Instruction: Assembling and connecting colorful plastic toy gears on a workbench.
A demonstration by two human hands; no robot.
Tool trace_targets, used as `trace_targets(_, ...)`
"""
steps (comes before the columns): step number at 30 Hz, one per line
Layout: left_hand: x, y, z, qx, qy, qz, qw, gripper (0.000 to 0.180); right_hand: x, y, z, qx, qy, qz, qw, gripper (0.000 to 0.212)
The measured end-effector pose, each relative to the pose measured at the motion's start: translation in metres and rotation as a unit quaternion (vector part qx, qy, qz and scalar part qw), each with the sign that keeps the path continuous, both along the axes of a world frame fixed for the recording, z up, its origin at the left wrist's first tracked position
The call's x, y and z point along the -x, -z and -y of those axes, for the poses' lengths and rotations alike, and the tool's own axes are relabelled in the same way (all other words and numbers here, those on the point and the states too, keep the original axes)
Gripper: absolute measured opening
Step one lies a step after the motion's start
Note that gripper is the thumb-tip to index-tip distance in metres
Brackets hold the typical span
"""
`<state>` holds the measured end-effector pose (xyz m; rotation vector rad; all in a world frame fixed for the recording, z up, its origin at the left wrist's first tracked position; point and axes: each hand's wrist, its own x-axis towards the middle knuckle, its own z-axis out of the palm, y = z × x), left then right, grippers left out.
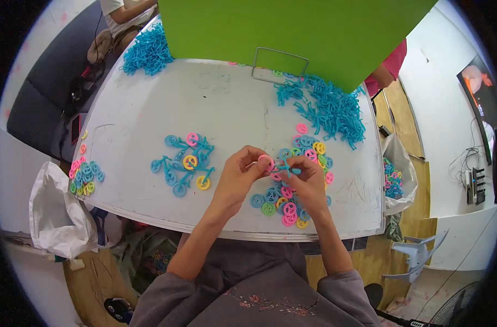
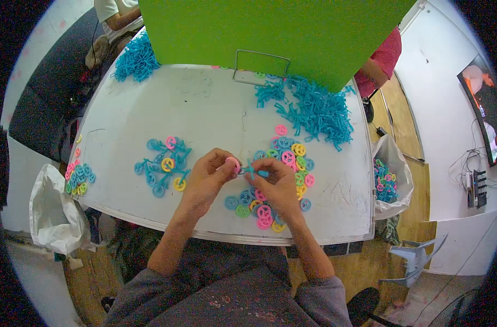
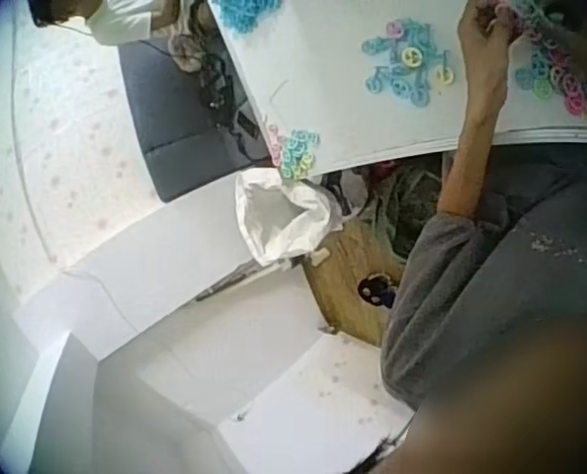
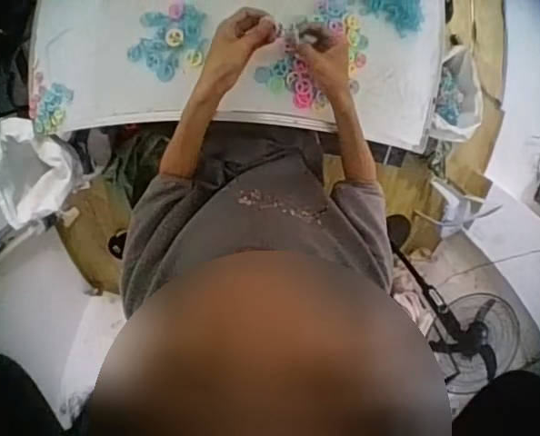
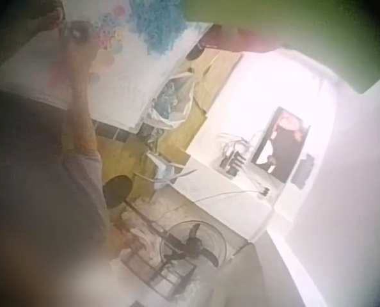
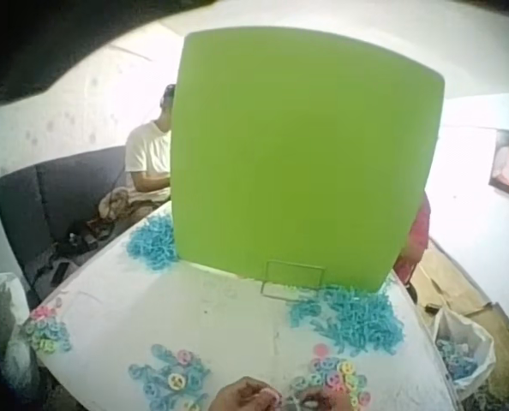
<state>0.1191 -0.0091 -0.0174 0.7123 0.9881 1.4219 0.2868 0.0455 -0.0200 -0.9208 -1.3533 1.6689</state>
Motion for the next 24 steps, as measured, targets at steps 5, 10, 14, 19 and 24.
trace_targets(5,-0.003,-0.006,0.002,-0.024,-0.058,-0.081,0.995,0.014,0.005,-0.013,0.004,-0.140,0.028,0.129,0.981,0.023)
trace_targets(10,-0.009,-0.007,0.005,-0.035,-0.082,-0.144,0.985,0.013,0.007,-0.010,0.004,-0.102,0.030,0.087,0.991,0.023)
trace_targets(14,-0.009,-0.001,0.004,-0.039,-0.077,-0.124,0.989,0.014,0.011,-0.014,0.006,-0.062,0.041,0.062,0.995,0.018)
trace_targets(19,-0.010,0.003,0.001,-0.062,-0.067,-0.146,0.985,0.012,0.013,-0.013,0.010,-0.059,0.052,0.081,0.994,0.023)
trace_targets(24,-0.017,0.008,-0.002,-0.093,-0.117,-0.183,0.972,0.006,0.014,-0.006,0.012,-0.079,0.048,0.078,0.993,0.024)
